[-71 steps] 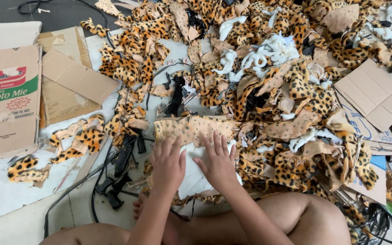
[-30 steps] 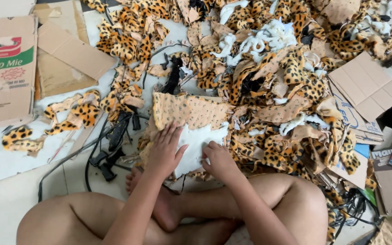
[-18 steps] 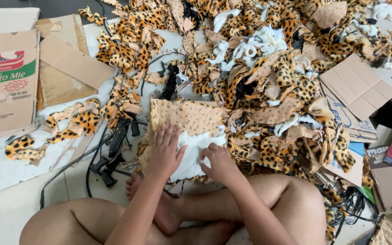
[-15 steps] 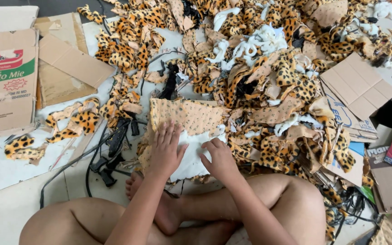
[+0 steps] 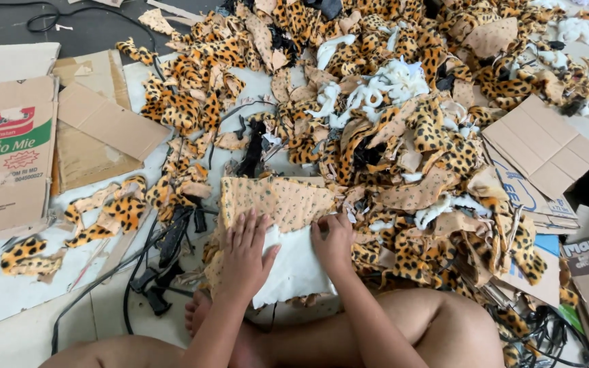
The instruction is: Assembling small items by stuffing leopard-print fabric scraps with fiberfill
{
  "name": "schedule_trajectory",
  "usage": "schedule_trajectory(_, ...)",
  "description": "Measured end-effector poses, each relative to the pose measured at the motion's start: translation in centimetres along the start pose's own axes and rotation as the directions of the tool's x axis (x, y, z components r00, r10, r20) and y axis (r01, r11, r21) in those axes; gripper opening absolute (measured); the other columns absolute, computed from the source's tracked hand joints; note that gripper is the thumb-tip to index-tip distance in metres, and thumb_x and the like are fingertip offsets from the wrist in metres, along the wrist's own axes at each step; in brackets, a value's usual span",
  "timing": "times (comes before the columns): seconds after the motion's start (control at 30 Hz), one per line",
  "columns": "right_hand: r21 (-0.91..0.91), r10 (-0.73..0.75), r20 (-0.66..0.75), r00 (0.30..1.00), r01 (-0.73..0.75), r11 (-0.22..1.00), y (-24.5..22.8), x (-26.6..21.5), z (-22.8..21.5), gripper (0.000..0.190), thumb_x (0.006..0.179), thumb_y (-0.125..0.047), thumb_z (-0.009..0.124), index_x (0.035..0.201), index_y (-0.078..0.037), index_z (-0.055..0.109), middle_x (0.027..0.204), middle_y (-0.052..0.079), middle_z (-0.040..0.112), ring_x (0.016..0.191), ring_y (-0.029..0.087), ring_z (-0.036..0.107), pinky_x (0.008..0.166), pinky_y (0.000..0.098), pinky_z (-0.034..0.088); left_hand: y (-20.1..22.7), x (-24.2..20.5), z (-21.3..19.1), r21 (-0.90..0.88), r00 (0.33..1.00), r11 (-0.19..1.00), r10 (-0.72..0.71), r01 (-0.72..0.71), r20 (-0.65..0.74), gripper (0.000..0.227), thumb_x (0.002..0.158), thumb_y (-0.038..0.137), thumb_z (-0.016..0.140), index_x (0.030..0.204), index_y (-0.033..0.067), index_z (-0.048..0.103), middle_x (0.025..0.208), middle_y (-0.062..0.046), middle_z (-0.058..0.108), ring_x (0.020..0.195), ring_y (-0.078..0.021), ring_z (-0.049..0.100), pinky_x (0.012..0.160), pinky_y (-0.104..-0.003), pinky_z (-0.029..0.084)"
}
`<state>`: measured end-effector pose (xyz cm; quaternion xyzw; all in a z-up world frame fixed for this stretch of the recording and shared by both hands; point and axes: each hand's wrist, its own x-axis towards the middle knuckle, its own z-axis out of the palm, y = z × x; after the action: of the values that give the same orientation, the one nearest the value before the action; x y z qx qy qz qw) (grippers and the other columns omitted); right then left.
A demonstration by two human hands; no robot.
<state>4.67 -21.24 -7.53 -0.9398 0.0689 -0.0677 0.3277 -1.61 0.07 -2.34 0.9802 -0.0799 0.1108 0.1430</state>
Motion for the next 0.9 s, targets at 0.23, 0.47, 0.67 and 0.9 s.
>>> schedule_trajectory(0.23, 0.211, 0.024, -0.024, 0.999, -0.019, 0.977, -3.6, -0.4, -3.0, 0.009, 0.092, -0.003, 0.068, 0.101, -0.004, 0.071, 0.111, 0.011, 0.058, 0.101, 0.023, 0.054, 0.083, 0.0319, 0.054, -1.2, -0.1, 1.2, 0.031, 1.000, 0.999, 0.011, -0.011, 0.011, 0.072, 0.103, 0.057, 0.035, 0.161, 0.0164, 0.024, 0.168, -0.009, 0.019, 0.156, -0.0297, 0.011, 0.123, -0.048, 0.010)
schedule_trajectory(0.47, 0.031, -0.238, -0.040, 0.970, 0.239, 0.970, -6.3, -2.0, -4.1, 0.043, 0.093, -0.034, 0.055, 0.132, -0.018, 0.047, 0.141, 0.004, 0.036, 0.129, 0.024, 0.030, 0.107, 0.0481, 0.020, -0.7, 1.0, -0.3, 0.027, 1.000, 0.999, -0.019, 0.019, 0.002, 0.077, 0.100, 0.060, 0.037, 0.164, 0.0225, 0.015, 0.170, -0.013, 0.009, 0.156, -0.0372, -0.001, 0.121, -0.056, 0.006)
schedule_trajectory(0.67, -0.075, -0.080, 0.398, 0.914, 0.119, 0.990, -8.5, -3.1, -5.1, 0.076, 0.097, -0.062, 0.047, 0.161, -0.034, 0.019, 0.170, 0.007, -0.008, 0.153, 0.040, -0.004, 0.119, 0.0627, 0.006, -2.0, 1.1, 0.8, 0.062, 0.985, 0.994, -0.093, 0.085, 0.142, 0.078, 0.097, 0.066, 0.037, 0.163, 0.0297, 0.016, 0.170, -0.011, 0.007, 0.154, -0.0388, 0.002, 0.117, -0.062, 0.011)
schedule_trajectory(0.9, -0.132, -0.057, 0.375, 0.925, 0.114, 0.985, -8.2, -3.6, -4.6, 0.077, 0.095, -0.067, 0.041, 0.161, -0.033, 0.021, 0.170, 0.010, -0.004, 0.153, 0.041, -0.001, 0.118, 0.0627, 0.006, -2.7, 1.1, 1.0, 0.051, 0.982, 0.997, -0.059, 0.051, 0.182, 0.077, 0.097, 0.066, 0.037, 0.163, 0.0316, 0.015, 0.170, -0.008, 0.007, 0.155, -0.0372, 0.003, 0.117, -0.061, 0.015)
